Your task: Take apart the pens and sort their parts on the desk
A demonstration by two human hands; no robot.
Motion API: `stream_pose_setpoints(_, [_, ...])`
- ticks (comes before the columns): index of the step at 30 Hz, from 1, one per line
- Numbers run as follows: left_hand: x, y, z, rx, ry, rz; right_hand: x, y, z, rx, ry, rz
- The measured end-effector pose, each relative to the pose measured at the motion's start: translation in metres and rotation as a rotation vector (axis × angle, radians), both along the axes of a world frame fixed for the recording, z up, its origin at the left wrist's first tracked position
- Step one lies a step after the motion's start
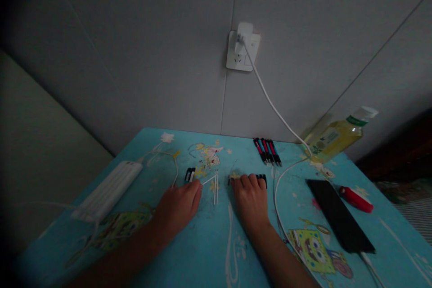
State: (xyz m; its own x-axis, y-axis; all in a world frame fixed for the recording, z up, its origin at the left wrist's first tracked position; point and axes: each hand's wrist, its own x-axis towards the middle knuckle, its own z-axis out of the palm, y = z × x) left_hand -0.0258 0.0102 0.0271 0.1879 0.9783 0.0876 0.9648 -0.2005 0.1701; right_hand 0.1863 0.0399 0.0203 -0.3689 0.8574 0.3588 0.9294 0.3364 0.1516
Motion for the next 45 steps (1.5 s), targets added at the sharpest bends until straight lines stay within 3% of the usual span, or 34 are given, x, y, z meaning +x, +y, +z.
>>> stream_pose_setpoints(45, [-0.001, 0.001, -0.004, -0.021, 0.038, -0.052, 0.011, -0.011, -0.004, -0.007, -0.016, 0.003])
